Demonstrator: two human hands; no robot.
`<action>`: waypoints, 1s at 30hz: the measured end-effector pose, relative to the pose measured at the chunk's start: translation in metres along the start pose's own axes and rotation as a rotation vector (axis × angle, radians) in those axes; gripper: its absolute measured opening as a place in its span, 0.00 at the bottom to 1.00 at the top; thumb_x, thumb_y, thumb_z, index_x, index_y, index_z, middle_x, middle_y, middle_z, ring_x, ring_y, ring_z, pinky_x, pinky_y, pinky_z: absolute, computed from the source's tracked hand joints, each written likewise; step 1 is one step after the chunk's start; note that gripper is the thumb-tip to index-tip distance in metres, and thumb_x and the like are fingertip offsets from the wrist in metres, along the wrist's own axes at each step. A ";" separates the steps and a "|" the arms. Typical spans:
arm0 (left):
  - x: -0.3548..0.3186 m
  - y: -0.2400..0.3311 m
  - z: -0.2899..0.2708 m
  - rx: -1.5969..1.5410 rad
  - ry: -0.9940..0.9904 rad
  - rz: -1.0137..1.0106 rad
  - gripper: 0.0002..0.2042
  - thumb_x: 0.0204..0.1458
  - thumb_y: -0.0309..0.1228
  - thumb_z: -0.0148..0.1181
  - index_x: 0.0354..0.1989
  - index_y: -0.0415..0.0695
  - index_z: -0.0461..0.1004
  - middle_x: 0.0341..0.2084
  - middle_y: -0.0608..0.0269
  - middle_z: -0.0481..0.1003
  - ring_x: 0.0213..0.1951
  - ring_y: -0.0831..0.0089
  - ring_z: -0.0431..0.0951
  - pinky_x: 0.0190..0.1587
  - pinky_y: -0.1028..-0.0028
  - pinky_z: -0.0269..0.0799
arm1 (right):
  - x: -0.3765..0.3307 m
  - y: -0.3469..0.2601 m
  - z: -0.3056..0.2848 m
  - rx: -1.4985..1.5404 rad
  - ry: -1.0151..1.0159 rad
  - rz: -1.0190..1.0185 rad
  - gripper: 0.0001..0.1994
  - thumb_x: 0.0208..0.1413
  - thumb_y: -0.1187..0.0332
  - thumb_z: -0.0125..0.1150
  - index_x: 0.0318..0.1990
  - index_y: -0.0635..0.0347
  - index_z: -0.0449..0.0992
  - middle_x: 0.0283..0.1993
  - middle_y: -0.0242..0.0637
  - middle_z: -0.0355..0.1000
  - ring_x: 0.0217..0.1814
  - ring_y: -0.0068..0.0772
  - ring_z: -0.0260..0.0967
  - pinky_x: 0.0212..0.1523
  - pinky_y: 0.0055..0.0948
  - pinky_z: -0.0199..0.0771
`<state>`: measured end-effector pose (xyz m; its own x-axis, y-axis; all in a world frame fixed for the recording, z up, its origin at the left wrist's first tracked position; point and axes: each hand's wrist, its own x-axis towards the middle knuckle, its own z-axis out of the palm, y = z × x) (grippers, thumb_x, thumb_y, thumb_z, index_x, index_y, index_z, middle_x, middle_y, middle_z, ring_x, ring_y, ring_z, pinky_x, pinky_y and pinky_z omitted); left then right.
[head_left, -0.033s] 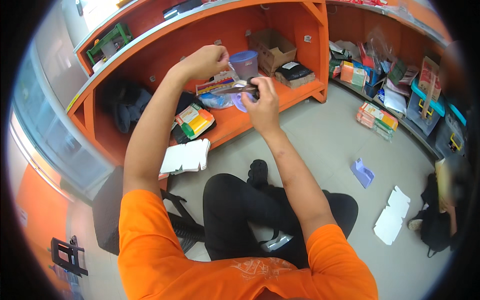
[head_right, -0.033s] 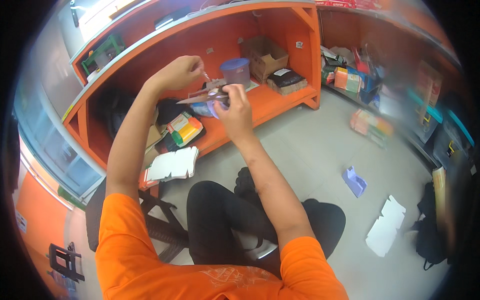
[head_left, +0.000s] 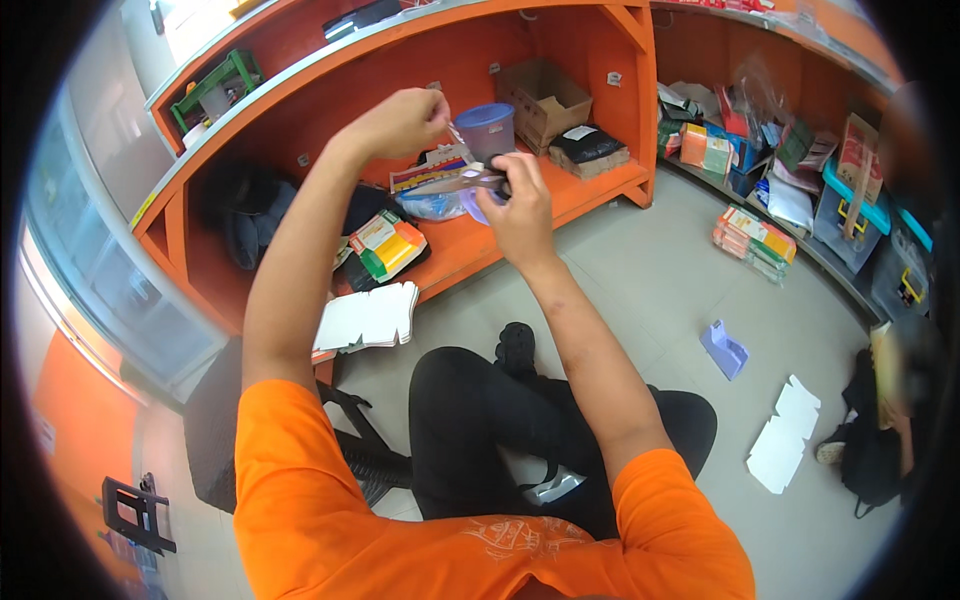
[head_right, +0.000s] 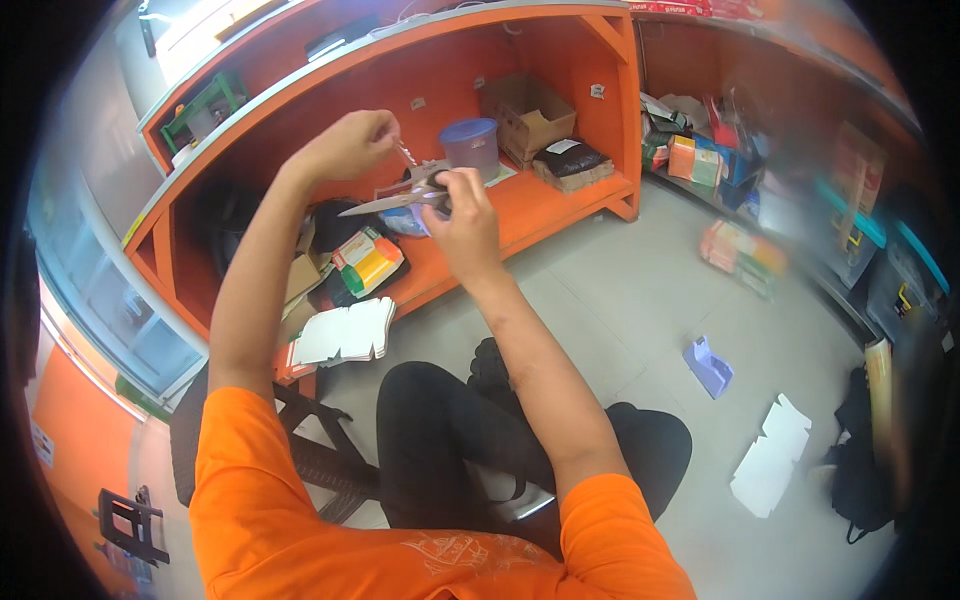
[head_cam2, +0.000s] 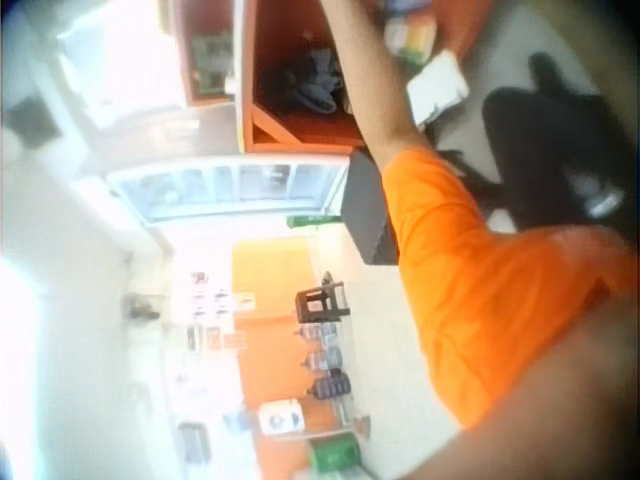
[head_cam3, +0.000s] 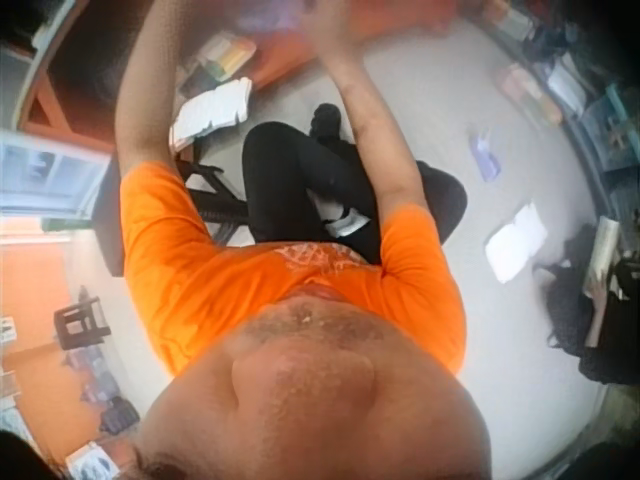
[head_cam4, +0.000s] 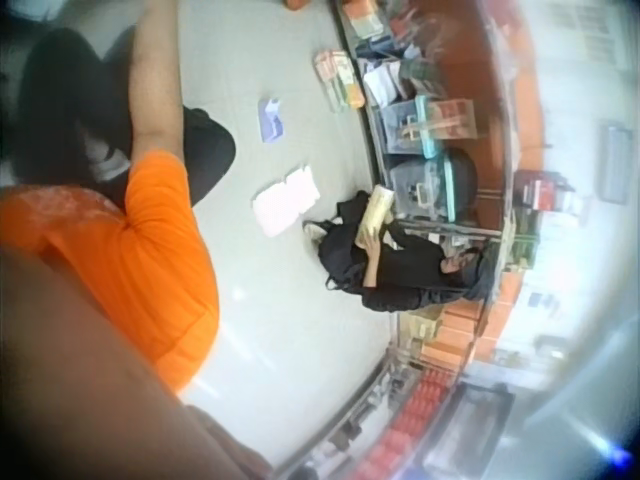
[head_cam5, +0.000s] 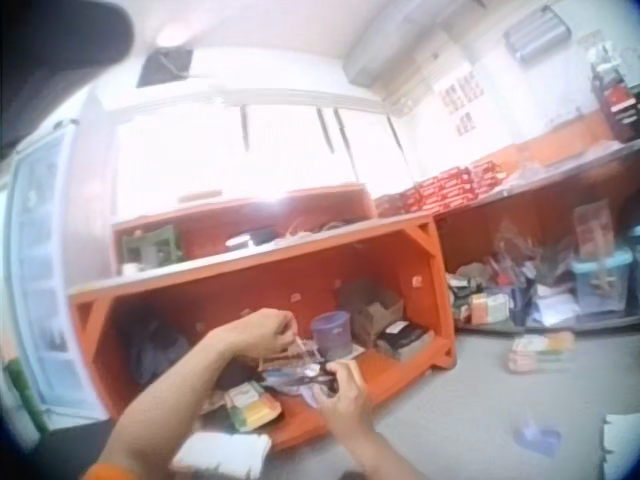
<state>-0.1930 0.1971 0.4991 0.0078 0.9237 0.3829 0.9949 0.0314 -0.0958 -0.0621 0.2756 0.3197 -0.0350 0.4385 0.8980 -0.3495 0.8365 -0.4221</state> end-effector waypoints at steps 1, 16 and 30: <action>0.000 -0.003 -0.003 -0.014 0.027 -0.009 0.10 0.54 0.31 0.53 0.31 0.35 0.74 0.27 0.47 0.77 0.33 0.54 0.78 0.39 0.62 0.72 | 0.004 0.007 0.003 -0.016 -0.033 -0.049 0.20 0.44 0.79 0.68 0.46 0.62 0.70 0.47 0.41 0.69 0.45 0.46 0.74 0.43 0.38 0.77; 0.046 -0.208 -0.065 -0.071 0.081 -0.034 0.10 0.61 0.36 0.54 0.35 0.41 0.74 0.30 0.70 0.76 0.33 0.77 0.74 0.41 0.72 0.69 | 0.068 0.074 0.147 -0.168 -0.075 -0.337 0.18 0.36 0.77 0.71 0.39 0.58 0.76 0.44 0.33 0.71 0.45 0.40 0.75 0.41 0.37 0.78; -0.026 -0.115 0.192 -1.223 -0.349 -0.256 0.33 0.59 0.64 0.46 0.53 0.45 0.76 0.48 0.65 0.78 0.49 0.76 0.74 0.50 0.72 0.66 | 0.031 0.047 -0.002 -0.445 -0.580 -0.616 0.21 0.30 0.81 0.73 0.39 0.62 0.79 0.43 0.39 0.75 0.40 0.38 0.76 0.38 0.31 0.79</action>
<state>-0.3272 0.2431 0.3237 -0.0377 0.9992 -0.0107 0.4113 0.0253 0.9111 -0.0772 0.3293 0.3273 -0.4640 -0.2516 0.8494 -0.0774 0.9667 0.2440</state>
